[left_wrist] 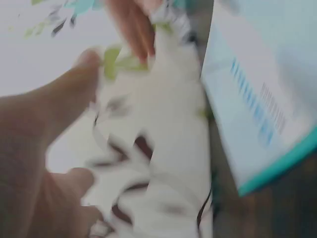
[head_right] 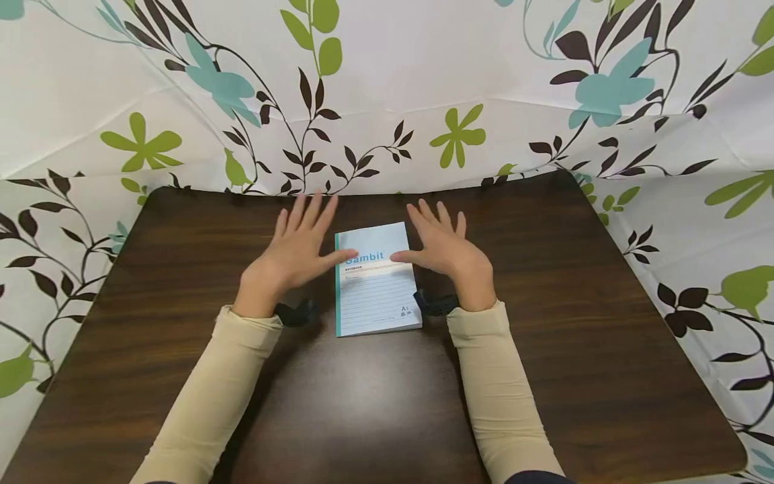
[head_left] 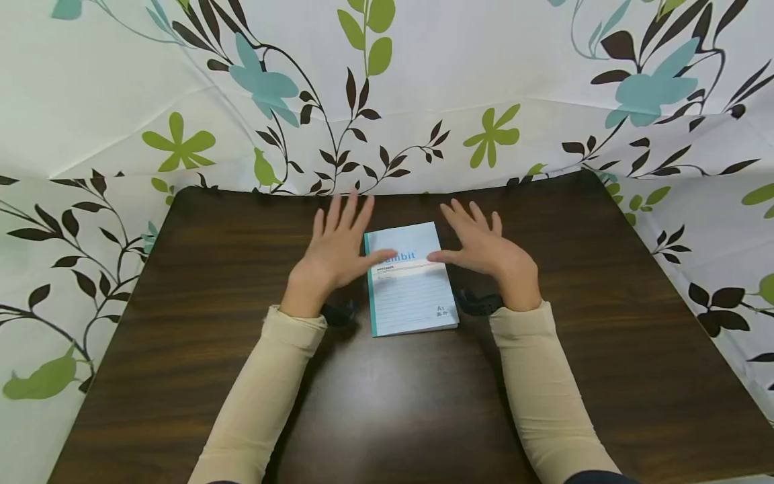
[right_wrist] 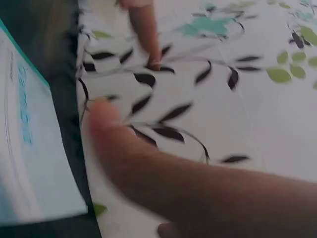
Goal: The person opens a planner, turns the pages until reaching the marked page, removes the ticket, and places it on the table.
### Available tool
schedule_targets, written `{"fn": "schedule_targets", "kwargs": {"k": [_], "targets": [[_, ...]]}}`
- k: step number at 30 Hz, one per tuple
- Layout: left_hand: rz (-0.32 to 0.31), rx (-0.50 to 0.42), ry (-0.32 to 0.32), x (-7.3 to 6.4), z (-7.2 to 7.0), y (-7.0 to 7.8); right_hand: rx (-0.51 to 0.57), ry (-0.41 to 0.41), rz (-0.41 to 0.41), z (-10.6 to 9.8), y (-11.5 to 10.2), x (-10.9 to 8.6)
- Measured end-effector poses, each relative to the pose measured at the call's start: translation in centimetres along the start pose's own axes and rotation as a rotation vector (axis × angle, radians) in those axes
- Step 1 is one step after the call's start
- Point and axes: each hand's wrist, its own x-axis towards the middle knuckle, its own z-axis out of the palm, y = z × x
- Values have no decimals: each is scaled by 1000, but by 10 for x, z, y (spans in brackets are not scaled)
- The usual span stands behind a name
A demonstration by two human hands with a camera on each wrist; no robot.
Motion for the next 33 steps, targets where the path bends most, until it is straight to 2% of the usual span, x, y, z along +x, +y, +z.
{"fn": "schedule_targets", "kwargs": {"k": [3, 7, 9, 11, 13, 16, 20, 23, 26, 29, 33], "targets": [[-49, -21, 114, -3, -10, -20, 29, 154, -26, -9, 13, -4], [-44, -77, 222, -6, -17, -39, 50, 377, -63, -16, 29, -7], [-37, -89, 262, -7, -19, -43, 61, 421, -39, -17, 35, -8], [-40, -89, 271, -6, -19, -45, 69, 398, 4, -17, 41, -10], [-46, -100, 231, -5, -18, -45, 72, 339, 42, -16, 45, -11], [-49, -104, 105, -2, -8, -48, 89, 226, 60, -14, 51, -11], [-16, -88, -96, 1, 16, -54, 138, 79, 58, -9, 56, -8], [20, -98, -210, 3, 34, -56, 144, 28, 36, -3, 59, -4], [35, -130, -278, 5, 45, -55, 116, -7, 14, 1, 59, -2], [51, -152, -329, 6, 50, -54, 99, -65, 28, 2, 54, 0], [72, -148, -354, 2, 51, -53, 94, -117, 10, 3, 42, 1]]}}
